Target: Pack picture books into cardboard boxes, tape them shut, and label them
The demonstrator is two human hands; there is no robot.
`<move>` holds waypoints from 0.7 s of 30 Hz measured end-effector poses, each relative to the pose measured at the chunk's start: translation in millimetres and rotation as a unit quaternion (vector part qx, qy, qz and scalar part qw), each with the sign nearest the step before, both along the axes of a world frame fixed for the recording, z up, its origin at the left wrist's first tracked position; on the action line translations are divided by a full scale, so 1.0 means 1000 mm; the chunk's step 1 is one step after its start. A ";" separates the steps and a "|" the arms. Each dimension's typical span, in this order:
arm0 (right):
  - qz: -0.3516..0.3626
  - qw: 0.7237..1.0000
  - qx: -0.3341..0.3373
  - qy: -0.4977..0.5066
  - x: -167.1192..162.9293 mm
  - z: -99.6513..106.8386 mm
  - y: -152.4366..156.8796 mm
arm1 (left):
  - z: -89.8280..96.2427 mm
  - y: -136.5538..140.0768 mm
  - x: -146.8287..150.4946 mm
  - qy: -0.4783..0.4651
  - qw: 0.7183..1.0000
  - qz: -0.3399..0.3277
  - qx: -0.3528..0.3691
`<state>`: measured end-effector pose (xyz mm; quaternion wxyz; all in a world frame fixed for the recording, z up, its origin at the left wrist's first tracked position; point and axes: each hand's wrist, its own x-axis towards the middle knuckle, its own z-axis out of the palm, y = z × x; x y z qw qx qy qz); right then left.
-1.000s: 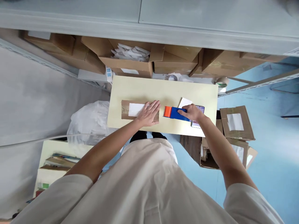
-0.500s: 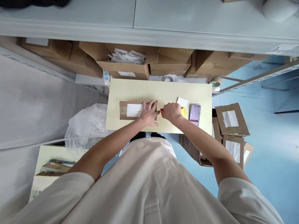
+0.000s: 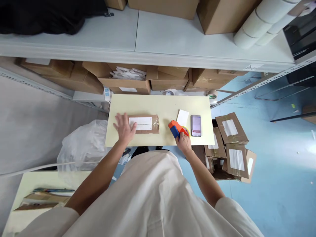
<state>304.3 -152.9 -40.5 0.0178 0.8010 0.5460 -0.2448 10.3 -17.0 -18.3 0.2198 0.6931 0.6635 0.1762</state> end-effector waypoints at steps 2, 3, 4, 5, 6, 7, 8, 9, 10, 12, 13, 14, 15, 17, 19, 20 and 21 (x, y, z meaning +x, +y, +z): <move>-0.006 1.000 0.003 0.023 -0.008 -0.015 -0.003 | -0.008 -0.006 -0.021 -0.079 0.991 0.095 -0.053; -0.009 0.999 0.002 0.031 -0.011 -0.021 -0.004 | -0.012 -0.009 -0.029 -0.128 0.982 0.111 -0.081; -0.012 0.999 0.001 0.038 -0.014 -0.027 -0.003 | -0.015 -0.012 -0.034 -0.177 0.972 0.115 -0.104; -0.011 0.999 -0.002 0.044 -0.016 -0.031 -0.003 | -0.018 -0.013 -0.037 -0.223 0.961 0.112 -0.120; -0.007 0.999 -0.007 0.050 -0.017 -0.035 -0.002 | -0.021 -0.015 -0.037 -0.261 0.950 0.111 -0.127; 0.001 0.998 -0.016 0.055 -0.018 -0.037 -0.002 | -0.023 -0.016 -0.037 -0.292 0.941 0.114 -0.130; 0.012 0.998 -0.024 0.057 -0.018 -0.037 -0.002 | -0.025 -0.017 -0.035 -0.315 0.932 0.123 -0.131; 0.024 0.998 -0.028 0.054 -0.018 -0.036 -0.003 | -0.027 -0.018 -0.034 -0.333 0.924 0.137 -0.132; 0.034 0.998 -0.023 0.048 -0.017 -0.033 -0.003 | -0.028 -0.018 -0.032 -0.344 0.917 0.149 -0.135; 0.050 0.998 0.012 0.037 -0.015 -0.024 -0.003 | -0.031 -0.020 -0.032 -0.361 0.904 0.175 -0.150; 0.057 0.997 0.038 0.040 -0.015 -0.018 -0.001 | -0.033 -0.021 -0.034 -0.367 0.897 0.189 -0.159; 0.065 0.995 0.064 0.052 -0.016 -0.011 0.003 | -0.034 -0.022 -0.036 -0.371 0.891 0.202 -0.166; 0.073 0.991 0.087 0.072 -0.018 -0.005 0.008 | -0.036 -0.022 -0.039 -0.373 0.887 0.211 -0.170; 0.090 0.981 0.113 0.126 -0.027 0.004 0.021 | -0.040 -0.024 -0.045 -0.376 0.885 0.214 -0.173; 0.100 0.972 0.115 0.178 -0.041 0.007 0.036 | -0.044 -0.024 -0.048 -0.385 0.885 0.201 -0.167; 0.101 0.968 0.111 0.200 -0.050 0.006 0.043 | -0.047 -0.024 -0.049 -0.391 0.885 0.193 -0.163; 0.098 0.965 0.107 0.219 -0.059 0.003 0.049 | -0.049 -0.023 -0.049 -0.398 0.885 0.184 -0.157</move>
